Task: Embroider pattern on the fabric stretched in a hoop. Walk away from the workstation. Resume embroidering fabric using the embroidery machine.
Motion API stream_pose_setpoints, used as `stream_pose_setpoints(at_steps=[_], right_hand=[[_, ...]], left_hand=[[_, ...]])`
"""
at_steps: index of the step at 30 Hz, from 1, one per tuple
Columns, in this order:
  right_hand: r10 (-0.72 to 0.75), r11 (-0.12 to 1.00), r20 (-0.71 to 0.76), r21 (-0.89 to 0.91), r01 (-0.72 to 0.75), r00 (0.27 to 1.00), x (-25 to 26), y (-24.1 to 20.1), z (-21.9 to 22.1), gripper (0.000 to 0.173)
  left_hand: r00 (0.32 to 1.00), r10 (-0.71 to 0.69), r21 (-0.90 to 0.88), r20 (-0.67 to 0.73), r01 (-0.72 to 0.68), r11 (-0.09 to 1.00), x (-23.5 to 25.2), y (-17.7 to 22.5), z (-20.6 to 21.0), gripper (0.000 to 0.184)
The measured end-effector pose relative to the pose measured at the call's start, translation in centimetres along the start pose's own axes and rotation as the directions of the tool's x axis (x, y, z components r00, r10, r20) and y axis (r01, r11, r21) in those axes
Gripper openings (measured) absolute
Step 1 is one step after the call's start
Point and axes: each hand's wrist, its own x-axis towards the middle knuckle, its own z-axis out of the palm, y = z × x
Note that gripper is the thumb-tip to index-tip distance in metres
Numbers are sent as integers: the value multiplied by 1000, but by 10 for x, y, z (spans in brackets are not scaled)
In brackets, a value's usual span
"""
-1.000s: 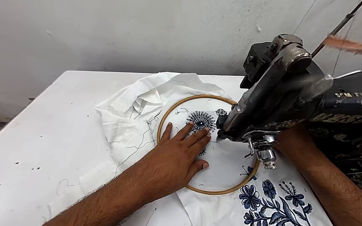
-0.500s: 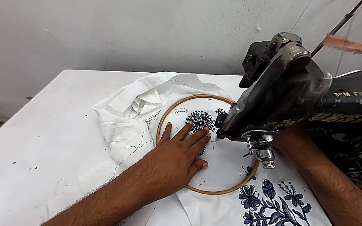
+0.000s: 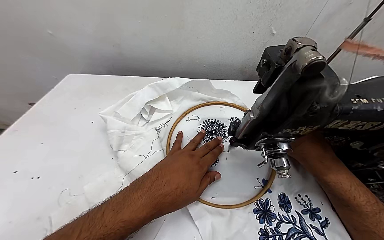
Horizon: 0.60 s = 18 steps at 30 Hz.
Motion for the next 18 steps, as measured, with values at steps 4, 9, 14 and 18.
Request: stream_pose_setpoints(at_steps=[4, 9, 14, 18], right_hand=[[-4, 1000, -27, -6, 4, 1000, -2, -4, 1, 28], [8, 1000, 1, -4, -8, 1000, -2, -5, -2, 26], [-12, 999, 3, -34, 12, 1000, -2, -3, -2, 28], [10, 1000, -32, -6, -10, 999, -3, -8, -1, 24]], left_hand=[[1000, 4, 6, -16, -4, 1000, 0, -2, 0, 61], [1000, 3, 13, -20, -2, 1000, -1, -1, 0, 60], [1000, 4, 4, -4, -4, 1000, -1, -1, -1, 61], [1000, -4, -3, -7, 4, 1000, 1, -3, -1, 61]])
